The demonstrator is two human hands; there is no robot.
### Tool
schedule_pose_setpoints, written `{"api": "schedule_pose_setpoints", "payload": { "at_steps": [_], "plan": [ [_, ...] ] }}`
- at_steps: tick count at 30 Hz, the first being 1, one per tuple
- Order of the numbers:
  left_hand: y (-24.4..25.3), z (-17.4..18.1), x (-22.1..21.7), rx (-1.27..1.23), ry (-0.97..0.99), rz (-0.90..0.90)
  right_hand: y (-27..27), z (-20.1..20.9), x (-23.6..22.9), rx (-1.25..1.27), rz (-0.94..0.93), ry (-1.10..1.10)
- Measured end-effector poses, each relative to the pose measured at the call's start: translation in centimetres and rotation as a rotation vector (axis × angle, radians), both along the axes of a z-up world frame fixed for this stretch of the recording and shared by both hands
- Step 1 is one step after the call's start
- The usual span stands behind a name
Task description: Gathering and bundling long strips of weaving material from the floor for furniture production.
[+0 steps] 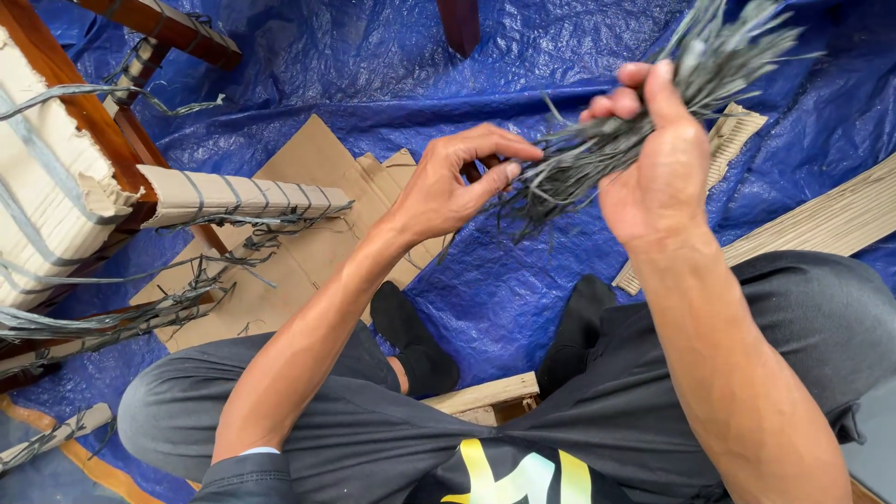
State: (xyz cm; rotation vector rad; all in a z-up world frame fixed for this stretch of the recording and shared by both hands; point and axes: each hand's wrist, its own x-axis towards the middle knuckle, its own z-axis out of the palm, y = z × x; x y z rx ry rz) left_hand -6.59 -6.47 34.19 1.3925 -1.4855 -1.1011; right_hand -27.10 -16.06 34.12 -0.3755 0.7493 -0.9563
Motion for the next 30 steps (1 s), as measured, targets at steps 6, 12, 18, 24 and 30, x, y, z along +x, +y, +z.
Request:
{"api": "schedule_pose_setpoints", "payload": {
  "at_steps": [6,12,18,24,30],
  "plan": [
    [1.5,-14.4,5.4,0.085,0.033,0.209,-0.9,0.0,-3.5,-0.121,-0.045,-0.008],
    [6.9,-30.9,6.9,0.298,-0.51,0.533,-0.9,1.4,-4.9,-0.171,-0.067,0.076],
    [8.9,-34.3,3.6,0.424,-0.715,0.731,-1.1,1.6,-4.9,-0.159,-0.031,0.1],
    [9.6,-38.0,4.4,0.264,-0.206,1.047,-1.4,1.7,-6.2,-0.148,-0.02,0.058],
    [7.1,-37.1,4.0,0.171,0.253,1.13,-1.2,2.2,-6.5,-0.117,-0.013,0.081]
  ]
}}
